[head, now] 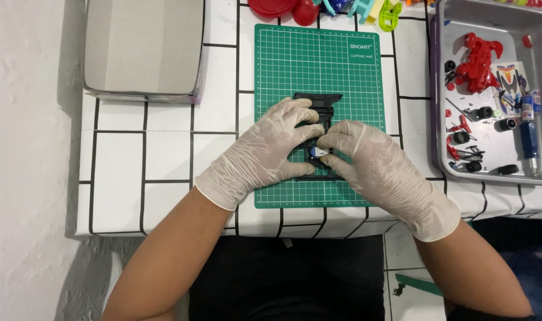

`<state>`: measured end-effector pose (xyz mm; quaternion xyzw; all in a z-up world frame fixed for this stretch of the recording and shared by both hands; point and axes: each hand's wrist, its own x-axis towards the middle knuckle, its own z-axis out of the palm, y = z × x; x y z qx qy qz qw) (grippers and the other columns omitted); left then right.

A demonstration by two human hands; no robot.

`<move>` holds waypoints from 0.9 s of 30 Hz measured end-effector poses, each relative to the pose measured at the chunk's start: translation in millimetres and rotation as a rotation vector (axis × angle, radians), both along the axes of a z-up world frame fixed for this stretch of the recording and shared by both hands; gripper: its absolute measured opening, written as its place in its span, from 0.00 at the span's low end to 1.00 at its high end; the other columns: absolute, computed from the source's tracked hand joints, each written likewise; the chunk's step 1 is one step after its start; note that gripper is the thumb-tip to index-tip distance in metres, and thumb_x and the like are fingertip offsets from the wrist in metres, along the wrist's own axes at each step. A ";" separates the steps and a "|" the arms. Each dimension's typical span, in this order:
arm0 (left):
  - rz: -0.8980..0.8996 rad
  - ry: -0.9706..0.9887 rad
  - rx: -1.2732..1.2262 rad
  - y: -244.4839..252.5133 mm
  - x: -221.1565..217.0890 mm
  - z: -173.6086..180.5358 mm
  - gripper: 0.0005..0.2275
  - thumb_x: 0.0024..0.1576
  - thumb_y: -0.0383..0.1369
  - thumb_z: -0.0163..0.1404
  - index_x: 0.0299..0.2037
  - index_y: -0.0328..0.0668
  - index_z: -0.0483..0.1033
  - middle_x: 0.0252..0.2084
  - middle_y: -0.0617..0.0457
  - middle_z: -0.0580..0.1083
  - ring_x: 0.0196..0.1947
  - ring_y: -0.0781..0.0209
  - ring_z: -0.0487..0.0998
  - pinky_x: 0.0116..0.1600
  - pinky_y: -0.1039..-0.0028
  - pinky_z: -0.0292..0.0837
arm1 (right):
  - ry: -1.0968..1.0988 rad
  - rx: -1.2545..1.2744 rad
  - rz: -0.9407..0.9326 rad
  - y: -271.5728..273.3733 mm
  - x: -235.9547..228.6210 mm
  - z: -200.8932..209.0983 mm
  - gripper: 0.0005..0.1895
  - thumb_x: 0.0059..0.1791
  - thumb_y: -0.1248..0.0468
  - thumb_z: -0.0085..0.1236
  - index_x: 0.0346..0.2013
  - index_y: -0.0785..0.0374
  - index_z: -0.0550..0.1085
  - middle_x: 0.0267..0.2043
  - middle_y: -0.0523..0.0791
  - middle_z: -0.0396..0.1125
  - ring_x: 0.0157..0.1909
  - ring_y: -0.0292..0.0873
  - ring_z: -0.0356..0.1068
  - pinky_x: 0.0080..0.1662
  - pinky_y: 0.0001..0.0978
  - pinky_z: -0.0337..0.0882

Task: The person assembles a black plastic toy frame on a green cutting mat. They insert a small blue and white battery into the frame, attach a black plastic piece, and then place a small figurine into the assembly.

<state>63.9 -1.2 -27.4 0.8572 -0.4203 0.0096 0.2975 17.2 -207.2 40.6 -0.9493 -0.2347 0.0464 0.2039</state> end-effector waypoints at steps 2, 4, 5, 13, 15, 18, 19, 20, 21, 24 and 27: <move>0.002 0.008 -0.002 -0.4 -0.1 -0.3 0.26 0.49 0.51 0.62 0.55 0.53 0.73 0.59 0.56 0.67 0.71 0.54 0.58 0.79 0.58 0.42 | 0.011 -0.003 -0.010 1.1 -1.0 2.8 0.08 0.49 0.68 0.62 0.44 0.59 0.78 0.43 0.47 0.71 0.51 0.52 0.74 0.48 0.47 0.78; 0.004 0.017 -0.003 0.0 0.2 -0.7 0.26 0.49 0.51 0.62 0.55 0.53 0.73 0.59 0.56 0.67 0.71 0.54 0.59 0.79 0.58 0.42 | 0.021 -0.005 -0.020 3.6 -2.6 6.5 0.08 0.50 0.68 0.62 0.44 0.59 0.78 0.43 0.47 0.71 0.51 0.52 0.75 0.48 0.48 0.78; -0.004 0.018 -0.016 0.5 0.7 -1.0 0.26 0.49 0.51 0.63 0.55 0.52 0.73 0.59 0.55 0.67 0.71 0.54 0.59 0.79 0.58 0.43 | 0.033 0.012 -0.035 5.5 -3.4 8.7 0.08 0.50 0.68 0.61 0.44 0.60 0.78 0.44 0.48 0.72 0.51 0.53 0.75 0.47 0.48 0.78; -0.054 0.072 -0.099 2.7 0.7 0.5 0.26 0.49 0.46 0.65 0.56 0.48 0.74 0.57 0.52 0.67 0.71 0.48 0.59 0.78 0.58 0.48 | 0.042 0.060 -0.083 6.0 -6.1 -1.0 0.08 0.51 0.67 0.61 0.45 0.59 0.78 0.44 0.47 0.72 0.50 0.52 0.75 0.45 0.45 0.79; -0.055 0.078 -0.114 2.7 1.3 -2.9 0.27 0.49 0.46 0.65 0.56 0.48 0.74 0.57 0.51 0.67 0.71 0.48 0.59 0.78 0.57 0.49 | 0.061 0.077 -0.092 4.6 -5.8 -2.6 0.08 0.51 0.67 0.60 0.45 0.57 0.78 0.45 0.45 0.72 0.51 0.50 0.75 0.46 0.44 0.79; -0.062 0.095 -0.121 2.5 1.9 -1.2 0.28 0.48 0.46 0.66 0.57 0.47 0.74 0.57 0.51 0.67 0.71 0.47 0.58 0.78 0.58 0.50 | 0.018 0.132 -0.056 2.7 -6.2 -6.2 0.07 0.50 0.69 0.62 0.43 0.61 0.78 0.44 0.48 0.72 0.52 0.54 0.75 0.49 0.46 0.78; -0.063 0.096 -0.121 2.8 1.8 -0.6 0.28 0.48 0.46 0.66 0.57 0.47 0.74 0.57 0.51 0.67 0.71 0.47 0.58 0.78 0.58 0.50 | 0.019 0.132 -0.057 3.3 -6.1 -6.0 0.07 0.50 0.69 0.62 0.43 0.61 0.78 0.44 0.48 0.72 0.52 0.54 0.75 0.49 0.46 0.78; -0.064 0.102 -0.124 2.8 1.8 -0.1 0.27 0.48 0.45 0.66 0.57 0.47 0.74 0.57 0.51 0.67 0.71 0.47 0.58 0.78 0.57 0.50 | 0.003 0.123 -0.048 3.8 -6.3 -5.8 0.07 0.49 0.69 0.62 0.43 0.61 0.78 0.43 0.48 0.72 0.52 0.54 0.75 0.49 0.45 0.78; -0.066 0.108 -0.126 2.7 1.7 0.4 0.27 0.48 0.45 0.66 0.57 0.47 0.74 0.57 0.50 0.67 0.71 0.47 0.58 0.78 0.57 0.51 | -0.012 0.114 -0.038 4.2 -6.4 -5.7 0.07 0.49 0.69 0.63 0.42 0.61 0.78 0.43 0.48 0.72 0.52 0.53 0.74 0.49 0.45 0.78; -0.066 0.106 -0.121 3.3 0.8 0.1 0.28 0.48 0.45 0.66 0.58 0.46 0.73 0.57 0.50 0.67 0.71 0.46 0.58 0.78 0.57 0.51 | -0.035 0.097 -0.022 1.0 -4.0 -9.4 0.08 0.48 0.70 0.63 0.42 0.61 0.79 0.43 0.47 0.72 0.53 0.52 0.74 0.51 0.44 0.77; -0.063 0.121 -0.120 3.1 0.9 -0.5 0.29 0.48 0.45 0.66 0.58 0.46 0.74 0.57 0.50 0.67 0.71 0.46 0.58 0.78 0.57 0.50 | -0.045 0.089 -0.016 -0.3 -4.4 -11.2 0.09 0.48 0.69 0.65 0.42 0.61 0.79 0.43 0.48 0.72 0.52 0.52 0.74 0.51 0.45 0.77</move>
